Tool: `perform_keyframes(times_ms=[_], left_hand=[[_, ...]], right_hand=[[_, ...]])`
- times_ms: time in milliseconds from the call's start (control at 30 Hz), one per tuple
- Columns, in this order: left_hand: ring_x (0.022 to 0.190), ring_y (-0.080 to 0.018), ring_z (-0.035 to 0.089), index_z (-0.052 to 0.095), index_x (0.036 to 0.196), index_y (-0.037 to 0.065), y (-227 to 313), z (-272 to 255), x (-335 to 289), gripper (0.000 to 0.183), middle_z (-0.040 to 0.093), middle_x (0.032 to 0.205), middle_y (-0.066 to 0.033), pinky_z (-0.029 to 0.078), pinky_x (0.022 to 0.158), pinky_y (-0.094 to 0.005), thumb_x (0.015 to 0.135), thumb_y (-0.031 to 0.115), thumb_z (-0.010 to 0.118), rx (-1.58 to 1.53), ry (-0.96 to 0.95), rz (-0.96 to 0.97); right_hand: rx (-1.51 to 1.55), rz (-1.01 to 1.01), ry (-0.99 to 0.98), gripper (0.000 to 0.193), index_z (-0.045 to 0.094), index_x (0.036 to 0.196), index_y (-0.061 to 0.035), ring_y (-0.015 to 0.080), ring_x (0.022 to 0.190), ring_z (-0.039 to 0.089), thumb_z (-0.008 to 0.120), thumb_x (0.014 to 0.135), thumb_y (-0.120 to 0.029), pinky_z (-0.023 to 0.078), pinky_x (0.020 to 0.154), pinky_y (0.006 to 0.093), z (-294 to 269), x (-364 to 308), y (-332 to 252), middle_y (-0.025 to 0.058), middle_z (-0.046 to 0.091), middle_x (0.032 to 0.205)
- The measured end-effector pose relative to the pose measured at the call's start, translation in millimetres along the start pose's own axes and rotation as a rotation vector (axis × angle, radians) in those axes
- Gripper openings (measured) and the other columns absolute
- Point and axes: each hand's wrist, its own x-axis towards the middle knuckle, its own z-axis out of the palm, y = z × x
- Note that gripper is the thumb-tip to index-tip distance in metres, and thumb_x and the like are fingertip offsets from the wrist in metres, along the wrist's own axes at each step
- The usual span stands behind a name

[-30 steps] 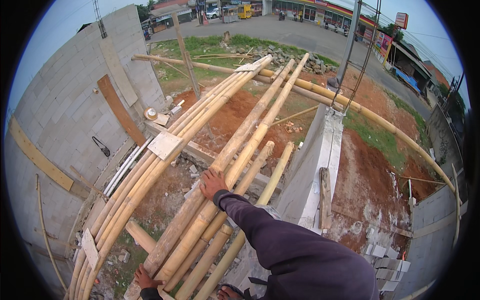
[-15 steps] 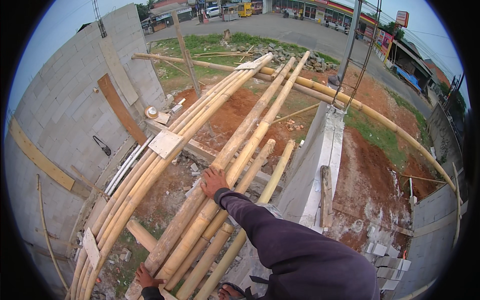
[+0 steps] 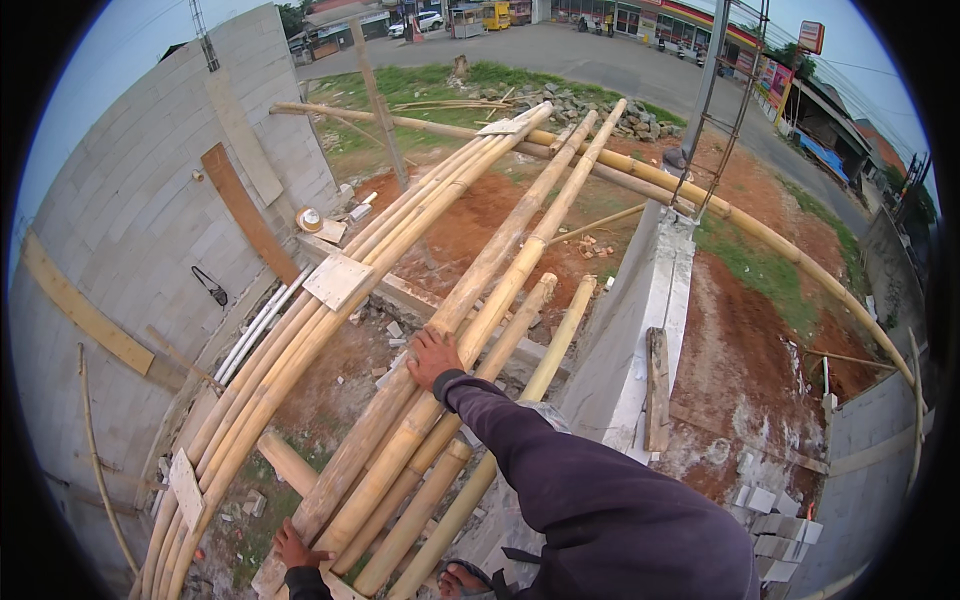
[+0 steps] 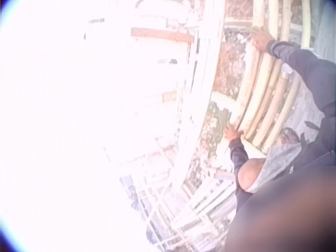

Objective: The person assembles a bamboo scaffolding structure on a construction site. They lift and position bamboo poles onto a frame, secure them with a hammer, and adjust the alignment while other workers are visible nearby.

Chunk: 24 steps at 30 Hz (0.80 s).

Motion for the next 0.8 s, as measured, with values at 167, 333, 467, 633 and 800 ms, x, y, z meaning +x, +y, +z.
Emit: perform_keyframes(times_ms=[167,333,467,633,800], left_hand=[[0.146,-0.0456,0.024,0.025,0.154,0.016,4.0,-6.6,-2.9,0.149,0.033,0.155,-0.0192,0.021,0.113,-0.0696,0.027,0.032,0.100,-0.011,-0.023,0.009],[0.145,-0.0456,0.024,0.029,0.154,0.015,15.6,-8.4,-15.8,0.121,0.033,0.155,-0.0205,0.016,0.114,-0.0705,0.055,0.046,0.092,-0.067,0.057,-0.004],[0.146,-0.0413,0.025,0.040,0.149,0.010,29.0,13.2,-31.7,0.070,0.038,0.152,-0.0177,0.009,0.119,-0.0634,0.091,0.044,0.062,-0.089,0.323,0.013],[0.144,-0.0322,0.034,0.046,0.142,0.009,33.3,30.3,-36.5,0.053,0.046,0.147,-0.0123,0.013,0.121,-0.0570,0.100,0.041,0.047,-0.005,0.612,0.060],[0.143,-0.0326,0.034,0.047,0.141,0.009,37.6,28.2,-37.1,0.050,0.047,0.147,-0.0129,0.013,0.122,-0.0548,0.100,0.038,0.048,-0.004,0.581,-0.003]], right_hand=[[0.012,0.003,-0.003,0.048,0.054,0.134,-0.0078,0.0269,0.146,0.031,0.049,0.097,-0.038,0.023,0.116,0.0600,-1.3,0.0,0.4,0.0092,0.046,0.148],[-0.007,0.004,0.034,0.045,0.056,0.130,-0.0084,0.0272,0.145,0.032,0.049,0.096,-0.038,0.023,0.115,0.0614,2.6,1.5,-0.5,0.0084,0.048,0.145],[-0.053,-0.002,0.034,0.046,0.055,0.131,-0.0089,0.0271,0.145,0.032,0.050,0.096,-0.038,0.024,0.114,0.0629,7.7,4.2,-0.1,0.0094,0.050,0.142],[-0.040,-0.013,0.063,0.048,0.055,0.130,-0.0079,0.0279,0.142,0.036,0.054,0.092,-0.037,0.025,0.113,0.0603,11.4,5.8,1.2,0.0094,0.051,0.139],[-0.018,-0.011,0.068,0.045,0.056,0.129,-0.0097,0.0271,0.143,0.034,0.052,0.095,-0.038,0.023,0.113,0.0607,14.5,5.6,2.3,0.0088,0.050,0.138]])
